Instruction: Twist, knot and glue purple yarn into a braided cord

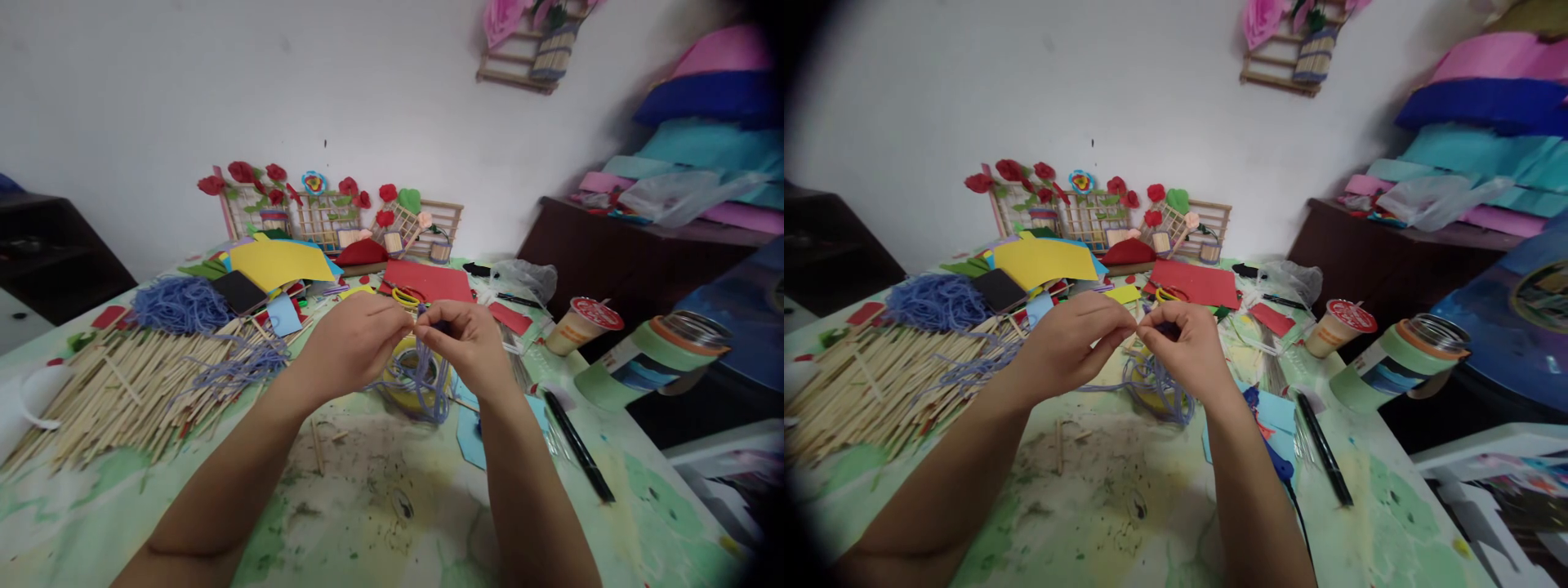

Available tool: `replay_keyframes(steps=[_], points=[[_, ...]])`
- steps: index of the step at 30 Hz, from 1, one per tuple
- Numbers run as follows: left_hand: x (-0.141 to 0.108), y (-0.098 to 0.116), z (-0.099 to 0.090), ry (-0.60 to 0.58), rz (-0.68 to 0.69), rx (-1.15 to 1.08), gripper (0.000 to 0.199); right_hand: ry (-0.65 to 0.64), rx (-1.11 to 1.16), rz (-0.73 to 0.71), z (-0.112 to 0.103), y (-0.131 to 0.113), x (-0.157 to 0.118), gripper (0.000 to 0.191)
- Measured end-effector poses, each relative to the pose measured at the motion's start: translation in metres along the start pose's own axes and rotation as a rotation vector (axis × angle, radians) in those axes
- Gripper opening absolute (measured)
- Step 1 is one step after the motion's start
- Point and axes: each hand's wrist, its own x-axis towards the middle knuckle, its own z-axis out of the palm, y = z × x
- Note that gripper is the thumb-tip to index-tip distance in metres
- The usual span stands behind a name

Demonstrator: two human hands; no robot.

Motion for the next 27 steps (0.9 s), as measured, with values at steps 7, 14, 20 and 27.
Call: replay_keyframes(steps=[7,14,20,27], points=[[0.0022,0.0016,0.0003,-0.013,-0.029,0.021,0.014,0.008,-0.038,-0.001,0.0016,-0.0005,0.0012,0.012],[-0.0001,-0.0005,-0.0028,0.071,-0.102,-0.026,0.013,0.029,-0.054,0.020,0.0012,0.0004,0.0006,0.012],[-0.0011,-0.0033,0.0000,0.113,-0.063,-0.138,0.012,0.050,-0.041,0.024,0.0008,0.0007,0.0010,0.015],[-0.0003,-0.0036,0.0012,0.082,-0.086,-0.142,0.012,0.052,-0.046,0.021,0.0014,-0.0001,0.0011,0.015]])
